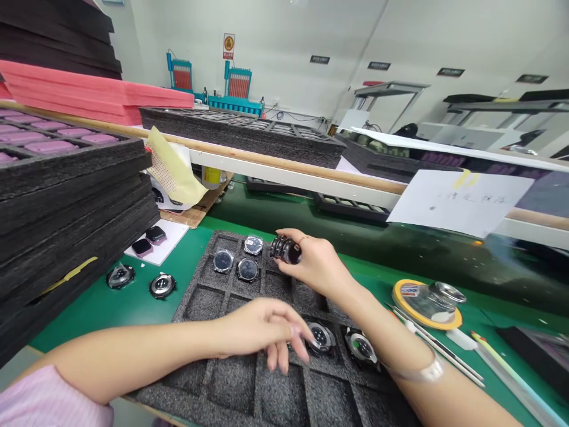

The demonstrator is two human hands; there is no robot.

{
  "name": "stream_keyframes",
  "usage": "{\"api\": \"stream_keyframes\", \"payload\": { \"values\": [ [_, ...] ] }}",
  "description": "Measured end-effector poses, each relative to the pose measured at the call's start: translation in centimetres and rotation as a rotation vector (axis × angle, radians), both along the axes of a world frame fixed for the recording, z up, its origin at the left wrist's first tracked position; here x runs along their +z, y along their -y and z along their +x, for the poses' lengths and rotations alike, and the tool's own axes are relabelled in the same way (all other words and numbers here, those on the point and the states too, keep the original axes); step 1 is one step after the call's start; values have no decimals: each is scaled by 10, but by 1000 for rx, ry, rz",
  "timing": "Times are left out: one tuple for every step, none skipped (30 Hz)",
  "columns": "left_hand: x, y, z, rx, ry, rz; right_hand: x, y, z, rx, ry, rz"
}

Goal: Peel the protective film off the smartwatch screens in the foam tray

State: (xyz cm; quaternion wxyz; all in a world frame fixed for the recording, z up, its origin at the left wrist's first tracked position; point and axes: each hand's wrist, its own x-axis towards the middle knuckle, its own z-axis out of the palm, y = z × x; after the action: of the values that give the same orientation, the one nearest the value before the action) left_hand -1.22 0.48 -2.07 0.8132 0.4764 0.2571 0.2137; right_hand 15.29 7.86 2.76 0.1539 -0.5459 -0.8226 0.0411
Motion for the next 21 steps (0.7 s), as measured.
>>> {"api": "stream_keyframes", "payload": {
  "values": [
    [0,-2,1,125,20,-74,1,10,2,4,-52,17],
    [1,-4,1,232,46,-152,0,21,4,18,-111,34],
    [2,-5,2,313,81,-226,-2,32,6,48,-183,56],
    [3,-6,1,370,125,-280,-5,42,7,100,-272,86],
    [4,-6,1,399,168,-304,-8,52,8,161,-362,117],
    [6,-5,1,401,201,-298,-12,60,8,222,-445,146],
    [7,-3,1,385,225,-270,-17,67,9,272,-510,169],
    [9,-2,0,360,238,-231,-21,72,10,304,-547,182],
    [10,0,1,333,237,-191,-26,76,10,317,-554,184],
    [11,3,1,312,226,-164,-30,78,10,321,-553,185],
    [11,5,2,302,210,-152,-34,79,11,327,-553,184],
    [11,6,3,308,191,-152,-38,80,11,335,-560,178],
    [11,7,4,322,171,-155,-41,80,11,344,-572,163],
    [10,8,5,334,151,-157,-43,79,11,349,-589,139],
    [9,9,6,339,139,-154,-45,79,11,350,-611,112],
    [8,9,7,340,136,-150,-46,79,10,344,-637,85],
    [8,9,7,335,136,-146,-46,79,10,338,-664,64],
    [7,8,7,325,139,-144,-46,79,10,332,-689,47],
    [7,8,7,312,139,-144,-46,79,10,328,-712,35],
    [7,7,7,299,135,-147,-46,80,10,329,-735,27],
    [7,7,6,288,128,-149,-45,81,10,334,-757,21]
  ]
}}
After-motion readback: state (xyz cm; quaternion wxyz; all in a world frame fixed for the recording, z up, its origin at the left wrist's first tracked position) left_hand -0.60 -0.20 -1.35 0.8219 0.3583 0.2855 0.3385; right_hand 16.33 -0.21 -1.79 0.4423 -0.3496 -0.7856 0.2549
